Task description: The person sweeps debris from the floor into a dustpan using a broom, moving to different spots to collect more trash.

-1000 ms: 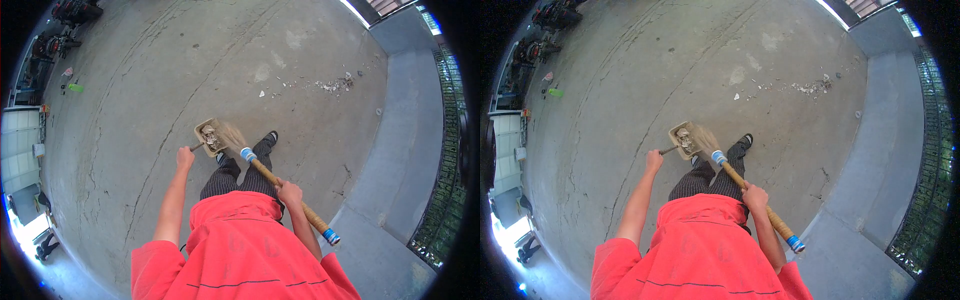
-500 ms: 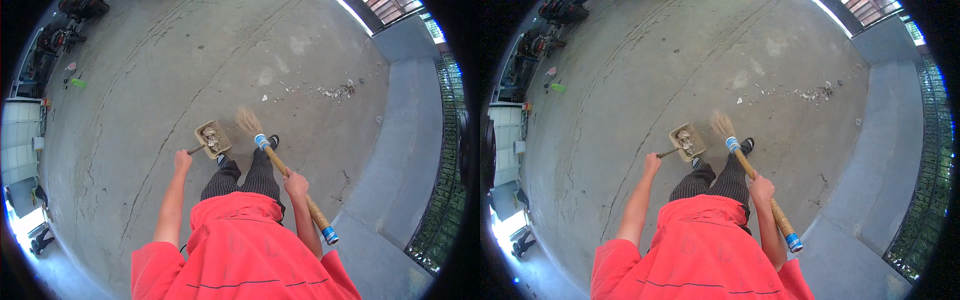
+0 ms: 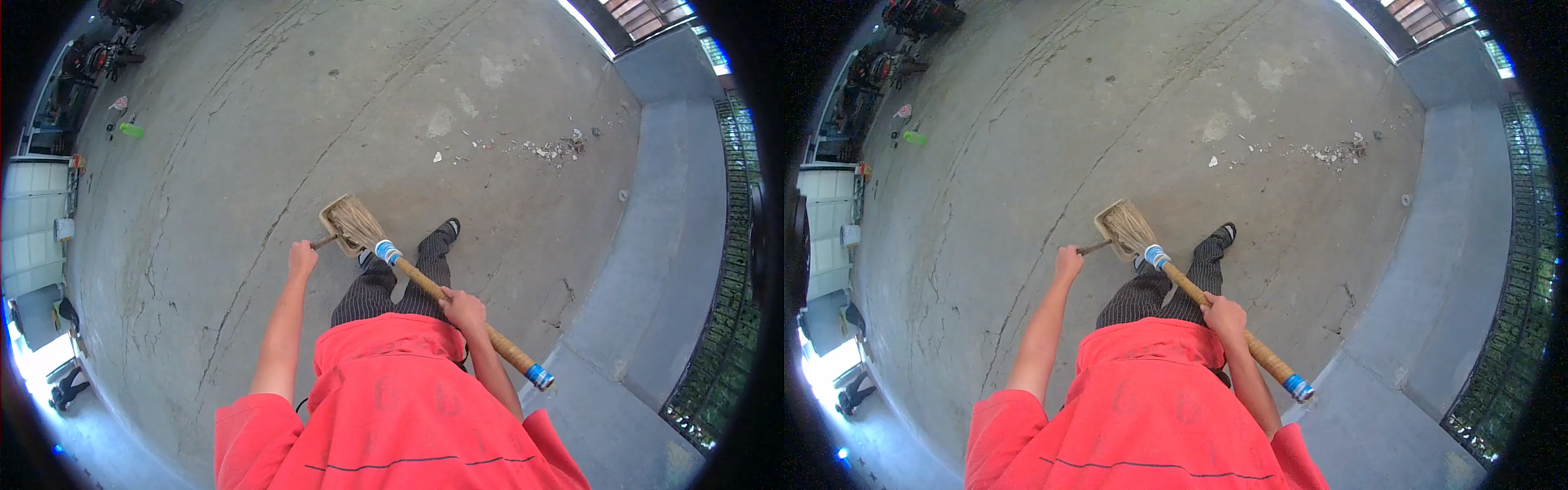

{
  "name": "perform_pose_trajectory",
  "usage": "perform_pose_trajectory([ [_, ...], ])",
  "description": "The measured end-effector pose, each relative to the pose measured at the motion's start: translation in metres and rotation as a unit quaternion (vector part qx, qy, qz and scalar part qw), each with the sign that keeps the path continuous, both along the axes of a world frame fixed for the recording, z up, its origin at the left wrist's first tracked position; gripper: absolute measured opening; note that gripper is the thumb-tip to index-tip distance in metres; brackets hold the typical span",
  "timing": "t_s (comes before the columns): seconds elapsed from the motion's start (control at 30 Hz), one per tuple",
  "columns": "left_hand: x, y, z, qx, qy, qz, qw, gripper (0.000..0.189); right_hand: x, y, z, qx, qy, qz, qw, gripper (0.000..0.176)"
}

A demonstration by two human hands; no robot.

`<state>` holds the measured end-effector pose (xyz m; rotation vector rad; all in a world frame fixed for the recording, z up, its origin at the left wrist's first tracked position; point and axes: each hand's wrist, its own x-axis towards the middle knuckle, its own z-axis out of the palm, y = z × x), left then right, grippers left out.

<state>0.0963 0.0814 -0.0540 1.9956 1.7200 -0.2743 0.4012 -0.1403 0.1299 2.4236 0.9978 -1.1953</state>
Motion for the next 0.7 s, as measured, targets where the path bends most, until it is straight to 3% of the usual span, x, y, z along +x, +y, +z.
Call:
perform_pose_trajectory([
  [0.27,-0.020,-0.005,0.005,-0.004,-0.007,0.011,1.000,0.023,0.028,0.006,0.025,-0.005,-0.042,-0.005,0.999,0.037],
  [0.53,-0.058,-0.012,-0.007,0.013,-0.020,0.055,0.998,0.023,0.051,0.033,-0.020,0.057,-0.144,0.035,0.987,0.036],
  [0.7,-0.057,-0.016,0.004,-0.022,0.013,0.065,0.998,0.025,0.033,0.048,-0.041,0.038,-0.118,0.073,0.990,0.035],
])
